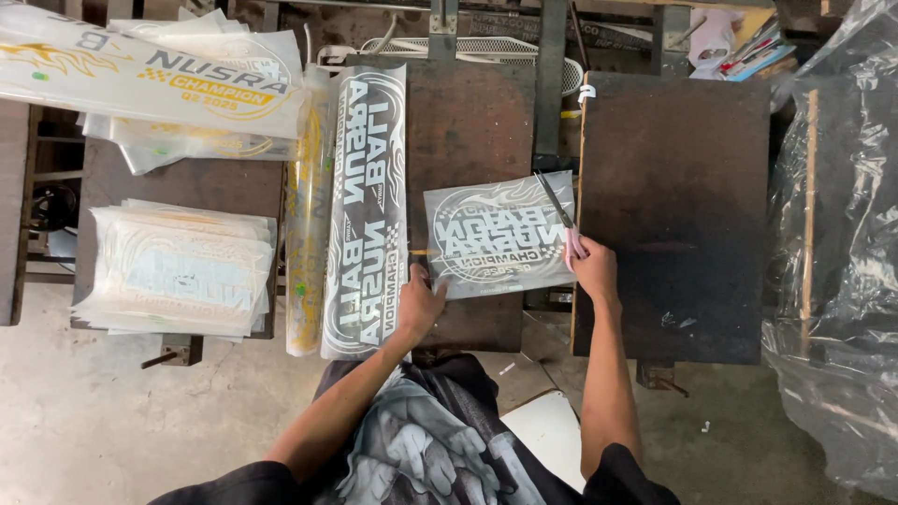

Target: The person uses pink-handled scissors to cut a large sheet of printed vinyl stickers into smaller sections on a wooden workbench. They repeatedly cut along the center line and trim the edges of the sticker sheet.

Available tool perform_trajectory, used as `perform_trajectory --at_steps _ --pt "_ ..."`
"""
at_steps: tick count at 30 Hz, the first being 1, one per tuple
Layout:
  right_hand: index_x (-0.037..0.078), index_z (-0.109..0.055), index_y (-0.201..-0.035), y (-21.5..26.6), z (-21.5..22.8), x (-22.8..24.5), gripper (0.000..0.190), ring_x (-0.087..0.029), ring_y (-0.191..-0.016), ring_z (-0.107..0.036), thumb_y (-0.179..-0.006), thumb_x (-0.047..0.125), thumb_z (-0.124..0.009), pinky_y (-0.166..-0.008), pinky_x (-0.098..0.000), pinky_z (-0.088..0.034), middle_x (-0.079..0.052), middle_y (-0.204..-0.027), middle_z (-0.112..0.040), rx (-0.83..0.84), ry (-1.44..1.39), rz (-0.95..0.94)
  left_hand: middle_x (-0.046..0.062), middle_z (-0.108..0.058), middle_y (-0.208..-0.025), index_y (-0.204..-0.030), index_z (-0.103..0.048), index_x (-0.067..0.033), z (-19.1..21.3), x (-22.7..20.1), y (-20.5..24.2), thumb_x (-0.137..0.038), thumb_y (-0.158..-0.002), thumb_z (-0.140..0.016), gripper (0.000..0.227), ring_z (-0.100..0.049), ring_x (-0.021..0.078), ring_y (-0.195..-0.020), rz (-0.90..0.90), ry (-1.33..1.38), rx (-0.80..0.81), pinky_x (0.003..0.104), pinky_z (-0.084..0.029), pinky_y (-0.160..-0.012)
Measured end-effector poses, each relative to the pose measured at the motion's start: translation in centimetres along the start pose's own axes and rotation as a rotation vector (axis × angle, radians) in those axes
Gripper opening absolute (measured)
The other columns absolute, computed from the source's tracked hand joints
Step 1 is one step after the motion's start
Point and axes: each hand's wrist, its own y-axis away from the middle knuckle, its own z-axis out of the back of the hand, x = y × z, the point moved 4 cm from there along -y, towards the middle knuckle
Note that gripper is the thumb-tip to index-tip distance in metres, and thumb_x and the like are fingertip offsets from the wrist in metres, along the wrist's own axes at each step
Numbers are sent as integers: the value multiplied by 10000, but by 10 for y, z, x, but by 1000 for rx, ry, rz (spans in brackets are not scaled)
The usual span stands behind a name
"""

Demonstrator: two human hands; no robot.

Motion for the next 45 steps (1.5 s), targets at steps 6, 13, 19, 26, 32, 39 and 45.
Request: perform_trajectory --at_steps 6,13,19,26,32,39,45 --pt "86 -779 -954 11 2 7 235 -374 -799 -733 -836 279 -841 -678 -429 -577 -179 -792 -745 -121 8 23 360 -677 -1121 -1404 -424 41 -19 7 -19 -375 -963 -659 650 -698 494 -1072 46 -148 49 588 -607 -858" --pt "77 -756 -883 30 -16 -1 280 -374 -807 -726 -841 332 -865 -654 -465 -576 -180 -770 -729 -277 41 56 248 -727 -1071 -1235 -362 -105 -49 55 -55 -165 -864 -782 563 -713 457 -1045 98 246 -156 543 -604 -878" --pt "61 -743 -834 39 -29 -3 284 -370 -770 -732 -829 301 -895 -654 -421 -585 -178 -740 -726 -310 33 95 196 -614 -1113 -1395 -496 20 -42 26 -42 -28 -877 -761 584 -720 353 -996 376 972 152 443 -706 -738" --pt "39 -751 -876 63 -43 15 318 -373 -839 -741 -804 305 -910 -684 -421 -593 -206 -829 -747 -318 -21 -19 164 -677 -1058 -1320 -683 -47 3 21 -35 -13 -843 -717 480 -644 237 -983 -55 806 216 352 -568 -856" --pt "32 -765 -1020 94 -71 30 327 -359 -919 -739 -803 242 -892 -749 -432 -618 -199 -936 -763 -315 -87 -181 200 -657 -1172 -1329 -662 -22 47 33 -6 64 -824 -681 512 -605 256 -1070 -160 800 286 387 -545 -941" --pt "115 -790 -932 115 -105 6 383 -335 -908 -736 -726 395 -951 -762 -429 -604 -127 -860 -767 -418 -92 -181 291 -201 -1655 -1652 -193 -140 56 79 -2 10 -857 -707 958 -238 419 -1525 -71 730 404 487 -277 -1226" --pt "89 -790 -938 136 -101 37 343 -361 -874 -738 -749 324 -953 -747 -453 -598 -150 -868 -769 -480 29 -112 295 -303 -1621 -1642 -206 -184 126 9 63 100 -798 -668 1004 -249 441 -1518 -334 649 452 504 -254 -1251"
